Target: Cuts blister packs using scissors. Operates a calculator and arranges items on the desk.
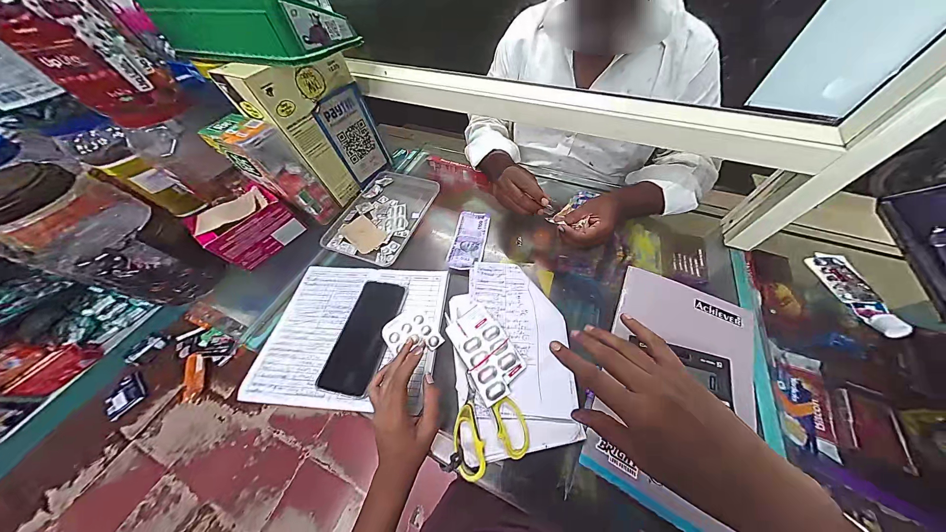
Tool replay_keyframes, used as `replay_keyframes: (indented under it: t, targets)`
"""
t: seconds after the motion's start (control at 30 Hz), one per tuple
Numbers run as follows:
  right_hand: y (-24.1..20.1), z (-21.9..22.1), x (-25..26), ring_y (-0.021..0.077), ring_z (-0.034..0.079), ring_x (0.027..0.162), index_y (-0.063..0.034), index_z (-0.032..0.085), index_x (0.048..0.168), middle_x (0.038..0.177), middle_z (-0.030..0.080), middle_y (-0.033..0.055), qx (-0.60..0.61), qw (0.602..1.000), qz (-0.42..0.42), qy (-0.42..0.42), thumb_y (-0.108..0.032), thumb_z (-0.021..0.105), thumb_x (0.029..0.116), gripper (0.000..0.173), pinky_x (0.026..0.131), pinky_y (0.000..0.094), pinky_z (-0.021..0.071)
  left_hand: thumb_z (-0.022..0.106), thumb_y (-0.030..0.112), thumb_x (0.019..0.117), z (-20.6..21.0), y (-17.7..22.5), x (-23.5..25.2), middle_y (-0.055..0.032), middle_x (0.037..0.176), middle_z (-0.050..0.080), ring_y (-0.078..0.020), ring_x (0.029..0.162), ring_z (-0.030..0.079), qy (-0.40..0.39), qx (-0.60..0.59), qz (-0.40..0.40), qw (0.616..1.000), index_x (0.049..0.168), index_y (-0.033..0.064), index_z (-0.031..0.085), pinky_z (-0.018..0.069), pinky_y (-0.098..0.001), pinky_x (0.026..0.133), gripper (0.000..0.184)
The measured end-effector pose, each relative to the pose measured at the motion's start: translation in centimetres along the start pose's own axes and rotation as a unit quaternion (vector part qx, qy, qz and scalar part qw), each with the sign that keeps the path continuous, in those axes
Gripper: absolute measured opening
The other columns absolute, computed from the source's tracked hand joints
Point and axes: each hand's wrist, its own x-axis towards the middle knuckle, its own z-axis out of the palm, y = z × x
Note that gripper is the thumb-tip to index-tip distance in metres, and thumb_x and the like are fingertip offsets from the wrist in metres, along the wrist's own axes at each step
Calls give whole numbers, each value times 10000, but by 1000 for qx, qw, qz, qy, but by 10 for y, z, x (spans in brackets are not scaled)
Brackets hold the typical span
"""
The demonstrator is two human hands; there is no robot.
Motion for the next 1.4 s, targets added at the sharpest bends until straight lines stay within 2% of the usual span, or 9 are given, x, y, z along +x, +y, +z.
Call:
replay_keyframes:
  t: [0.07,0.33,0.63,0.73,0.77,0.87,1.0,1.3,1.4]
  targets:
    - [1,3,-3,265,718,1091,-177,666,1349,1153,744,79,-9,1000,-3,-14,-482,545,958,511,1038,548,488,511,245,1001,0,0,0,-88,1299,695,-151,1295,571,-1,4,2,1000,1265,99,603,317,-368,1127,316]
    - [3,1,-4,238,731,1047,-175,673,1338,1105,755,62,-32,999,2,-29,-494,500,979,510,1011,455,524,511,230,994,0,0,0,-93,1283,705,-157,1300,577,1,9,6,1000,1254,83,615,324,-378,1134,316]
    - [3,0,-4,231,737,1025,-166,673,1338,1086,757,59,-25,999,-3,-39,-479,541,961,507,977,442,549,499,242,1000,-1,-1,1,-104,1271,709,-174,1278,591,0,9,10,1000,1254,86,626,339,-378,1115,323]
    - [4,0,-7,263,744,997,-139,700,1299,1061,762,83,0,1000,14,-24,-451,564,951,487,950,494,557,538,239,979,1,6,0,-175,1218,707,-252,1229,619,-1,20,11,1000,1223,9,651,405,-419,1094,353]
    - [2,4,-3,282,748,982,-121,710,1283,1049,764,98,15,1000,15,-11,-436,561,951,481,936,515,562,547,235,976,-5,4,3,-172,1222,706,-251,1228,620,0,31,11,999,1220,11,652,415,-419,1098,348]
    - [1,5,-2,336,747,985,-77,697,1294,1071,761,146,31,999,7,-25,-408,560,965,486,927,542,552,526,216,983,-7,2,3,-104,1265,708,-172,1262,602,6,24,14,1000,1227,77,627,371,-395,1110,298]
    - [2,0,-7,308,750,972,-106,699,1298,1036,760,127,15,1000,8,-15,-423,562,954,487,923,515,565,508,236,1003,-1,0,1,-67,1293,697,-138,1301,572,-2,3,28,1000,1256,109,607,339,-386,1137,300]
    - [1,-8,-7,259,747,982,-126,682,1319,1039,756,87,-11,999,8,-37,-425,599,947,485,942,465,567,513,253,994,1,-3,-1,-113,1277,700,-192,1281,581,7,10,21,1000,1250,83,637,344,-391,1116,332]
    - [5,-7,-4,263,749,938,-89,703,1271,1014,759,98,1,999,18,-48,-331,645,950,406,866,425,591,503,257,1004,-1,-4,-2,-132,1275,700,-196,1305,573,4,3,24,1000,1254,64,618,326,-404,1131,336]
